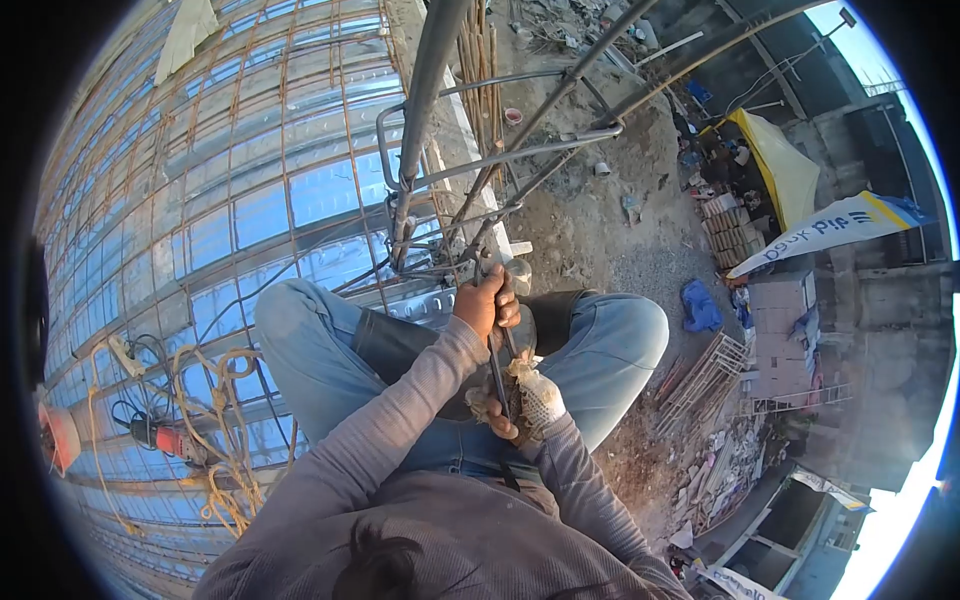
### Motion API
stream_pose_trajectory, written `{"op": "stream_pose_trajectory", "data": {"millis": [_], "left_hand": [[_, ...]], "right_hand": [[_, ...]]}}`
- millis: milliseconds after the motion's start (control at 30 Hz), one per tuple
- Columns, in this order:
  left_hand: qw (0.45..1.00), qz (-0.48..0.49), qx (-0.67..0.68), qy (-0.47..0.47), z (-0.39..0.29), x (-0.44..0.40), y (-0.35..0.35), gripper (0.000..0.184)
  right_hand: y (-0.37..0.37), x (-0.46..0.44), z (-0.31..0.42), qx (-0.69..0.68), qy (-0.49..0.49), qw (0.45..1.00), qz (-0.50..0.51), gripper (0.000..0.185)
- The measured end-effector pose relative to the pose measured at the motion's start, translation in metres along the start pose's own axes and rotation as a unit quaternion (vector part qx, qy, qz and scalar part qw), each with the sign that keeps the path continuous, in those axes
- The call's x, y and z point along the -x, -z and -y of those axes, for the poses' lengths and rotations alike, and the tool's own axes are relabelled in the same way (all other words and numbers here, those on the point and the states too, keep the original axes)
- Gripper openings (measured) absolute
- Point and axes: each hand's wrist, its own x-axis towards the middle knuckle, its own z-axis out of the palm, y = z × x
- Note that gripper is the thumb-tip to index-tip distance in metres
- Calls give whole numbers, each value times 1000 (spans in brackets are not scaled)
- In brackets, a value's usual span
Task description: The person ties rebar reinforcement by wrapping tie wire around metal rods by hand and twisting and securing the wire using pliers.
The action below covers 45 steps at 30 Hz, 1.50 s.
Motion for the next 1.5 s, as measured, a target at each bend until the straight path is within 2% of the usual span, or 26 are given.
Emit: {"op": "stream_pose_trajectory", "data": {"millis": [33, 67, 100, 133, 200, 333, 367, 400, 467, 500, 533, 600, 667, 733, 767, 867, 900, 933, 1067, 1133, 1167, 1200, 1367, 1400, 1467, 1500], "left_hand": [[999, -41, -21, -23, 4, -5, -7, 30], [995, -81, -40, -47, 9, -9, -14, 32], [989, -125, -31, -67, 18, -16, -19, 32], [990, -124, -28, -67, 22, -23, -26, 32], [973, -201, -24, -110, 30, -30, -33, 29], [980, -122, -112, -107, -3, 14, -31, 26], [995, -81, -49, -15, -27, 36, -38, 31], [995, -81, -52, -14, -27, 39, -30, 31], [996, -33, -9, 87, -20, 30, -5, 31], [994, 62, 14, 89, -26, 25, 1, 32], [994, 59, 15, 90, -18, 20, 2, 32], [964, -138, -224, -46, 5, 14, -10, 34], [952, -153, -252, -83, 6, 13, -22, 37], [935, -193, -272, -116, 13, 11, -22, 40], [931, -206, -288, -87, 12, 10, -17, 42], [963, -131, -225, -66, -11, 33, -24, 43], [986, -94, -136, -12, -17, 33, -22, 43], [986, -92, -139, -11, -19, 38, -15, 43], [974, -86, -204, 36, -22, 45, -15, 39], [951, -129, -278, -48, -12, 43, -25, 40], [948, -126, -280, -78, -5, 36, -20, 40], [949, -125, -281, -78, -3, 31, -22, 40], [955, -139, -241, -106, 10, 33, -24, 38], [954, -142, -239, -115, 8, 31, -27, 39], [966, -90, -225, -93, -10, 36, -18, 39], [993, -44, -113, -9, -22, 43, -21, 40]], "right_hand": [[-17, 4, 0, -2, 0, 1000, -4, 57], [-40, 10, 1, 277, 109, 926, -231, 53], [-54, 13, 4, 518, 201, 716, -423, 49], [-53, 12, 8, 520, 201, 714, -423, 49], [-38, 10, 11, 436, 137, 803, -382, 49], [-11, 3, 23, 249, 9, 932, -265, 51], [-12, -4, 3, -63, 15, 996, 54, 60], [-7, -12, -15, -264, 2, 954, 143, 65], [-5, -33, -44, -208, 33, 971, 117, 69], [-11, -36, -43, -137, 48, 981, 129, 66], [-16, -32, -38, -139, 47, 981, 127, 66], [-29, -10, -24, 92, 103, 970, -201, 65], [-30, -4, -17, 99, 142, 956, -236, 61], [-29, -4, -15, 469, 154, 807, -323, 55], [-26, -2, -17, 466, 151, 809, -326, 55], [-18, -10, -13, 118, 49, 981, -148, 57], [-13, -14, -24, -170, 10, 981, 98, 55], [-7, -19, -39, -328, -10, 934, 142, 61], [-23, -25, -55, -281, 0, 954, 109, 65], [-5, -9, -35, -55, 30, 994, -89, 65], [18, -7, -28, 43, 64, 983, -168, 76], [-20, -1, -18, 10, 100, 960, -263, 81], [-29, -10, -11, 307, 152, 853, -393, 69], [-28, -8, -6, 309, 156, 853, -391, 69], [-27, -1, 3, 8, 3, 987, -162, 57], [-1, -6, -3, -194, -68, 973, 100, 55]]}}
